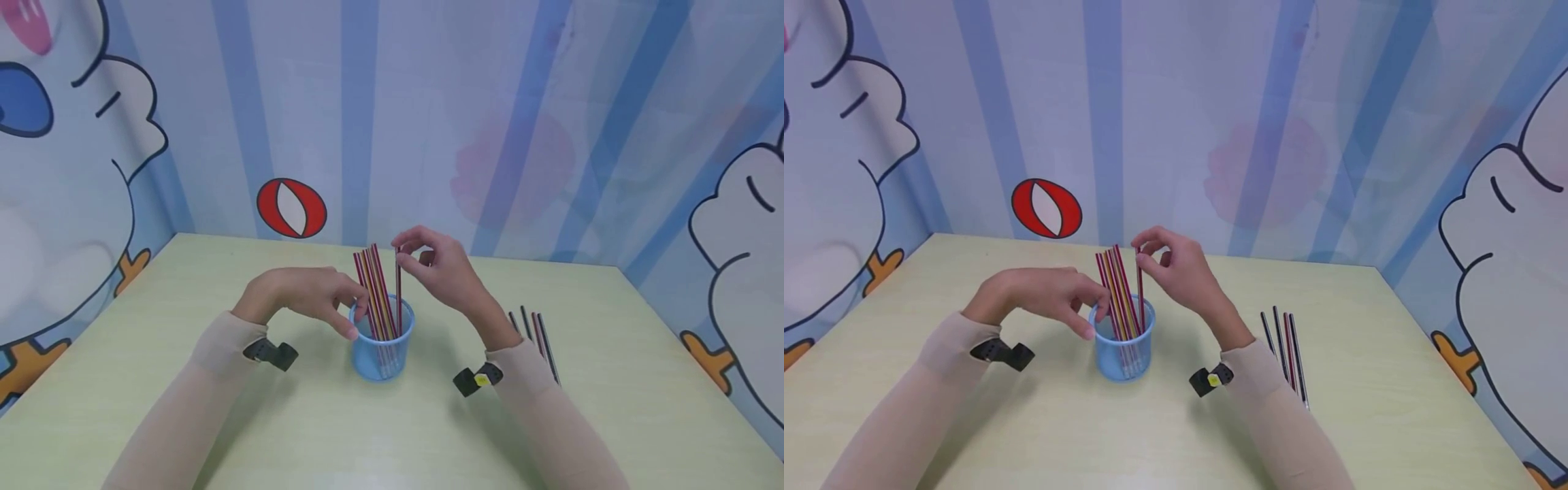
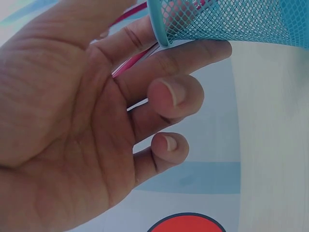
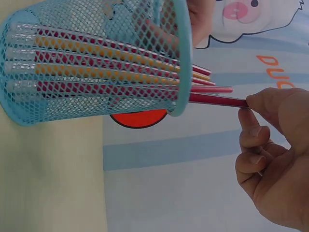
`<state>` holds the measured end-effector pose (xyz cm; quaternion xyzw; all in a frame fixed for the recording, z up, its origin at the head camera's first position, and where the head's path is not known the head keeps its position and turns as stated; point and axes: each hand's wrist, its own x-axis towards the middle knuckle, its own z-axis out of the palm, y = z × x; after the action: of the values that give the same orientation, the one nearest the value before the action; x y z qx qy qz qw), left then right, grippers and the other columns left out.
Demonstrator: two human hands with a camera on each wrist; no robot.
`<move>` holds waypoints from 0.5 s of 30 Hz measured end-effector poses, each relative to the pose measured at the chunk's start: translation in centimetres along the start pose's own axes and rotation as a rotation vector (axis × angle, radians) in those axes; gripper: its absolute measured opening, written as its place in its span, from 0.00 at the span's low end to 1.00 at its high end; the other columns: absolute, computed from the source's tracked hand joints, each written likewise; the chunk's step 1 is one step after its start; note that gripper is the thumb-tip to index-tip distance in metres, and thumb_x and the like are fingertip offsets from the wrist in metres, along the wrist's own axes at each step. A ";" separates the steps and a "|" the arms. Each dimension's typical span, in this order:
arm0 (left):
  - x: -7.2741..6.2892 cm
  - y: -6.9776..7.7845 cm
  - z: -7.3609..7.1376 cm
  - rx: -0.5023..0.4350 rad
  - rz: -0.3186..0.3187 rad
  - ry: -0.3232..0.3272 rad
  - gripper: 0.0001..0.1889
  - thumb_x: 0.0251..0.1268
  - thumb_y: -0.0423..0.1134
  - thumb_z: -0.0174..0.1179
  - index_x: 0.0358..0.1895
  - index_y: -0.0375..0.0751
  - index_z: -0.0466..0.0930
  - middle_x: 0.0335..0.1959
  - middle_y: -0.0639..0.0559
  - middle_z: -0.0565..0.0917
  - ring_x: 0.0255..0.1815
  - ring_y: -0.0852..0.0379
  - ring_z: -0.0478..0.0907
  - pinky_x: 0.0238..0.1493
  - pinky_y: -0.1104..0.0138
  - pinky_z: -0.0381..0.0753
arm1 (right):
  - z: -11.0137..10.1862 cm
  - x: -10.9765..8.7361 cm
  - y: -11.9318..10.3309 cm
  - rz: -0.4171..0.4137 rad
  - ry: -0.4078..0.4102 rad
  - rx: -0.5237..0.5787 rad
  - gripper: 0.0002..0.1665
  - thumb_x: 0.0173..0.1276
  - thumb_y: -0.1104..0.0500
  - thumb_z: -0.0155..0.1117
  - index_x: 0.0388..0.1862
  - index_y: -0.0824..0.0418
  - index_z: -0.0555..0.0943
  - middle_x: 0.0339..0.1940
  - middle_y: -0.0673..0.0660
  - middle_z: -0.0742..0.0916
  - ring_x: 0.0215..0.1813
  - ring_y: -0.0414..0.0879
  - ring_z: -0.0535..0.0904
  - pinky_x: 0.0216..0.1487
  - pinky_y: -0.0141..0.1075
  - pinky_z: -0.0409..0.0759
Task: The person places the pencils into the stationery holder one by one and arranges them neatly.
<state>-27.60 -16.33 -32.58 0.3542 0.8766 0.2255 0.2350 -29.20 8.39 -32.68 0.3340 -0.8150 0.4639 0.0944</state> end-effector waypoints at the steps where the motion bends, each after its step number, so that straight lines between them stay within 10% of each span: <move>1: 0.0 0.0 0.0 0.000 0.001 0.000 0.14 0.61 0.50 0.71 0.40 0.49 0.77 0.50 0.58 0.83 0.57 0.56 0.78 0.52 0.60 0.77 | 0.2 0.0 0.1 0.004 -0.023 -0.010 0.11 0.72 0.60 0.64 0.52 0.55 0.81 0.41 0.54 0.85 0.22 0.47 0.72 0.24 0.35 0.70; 15: 0.0 0.1 0.0 -0.001 -0.007 -0.009 0.13 0.61 0.50 0.71 0.40 0.51 0.77 0.48 0.54 0.83 0.52 0.55 0.77 0.49 0.60 0.77 | -3.2 0.0 1.5 0.103 -0.159 0.016 0.23 0.75 0.56 0.61 0.67 0.45 0.75 0.51 0.54 0.84 0.25 0.51 0.75 0.32 0.41 0.75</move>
<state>-27.55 -16.32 -32.48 0.3519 0.8767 0.2233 0.2401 -30.65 11.49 -31.95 0.3282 -0.8322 0.4469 0.0029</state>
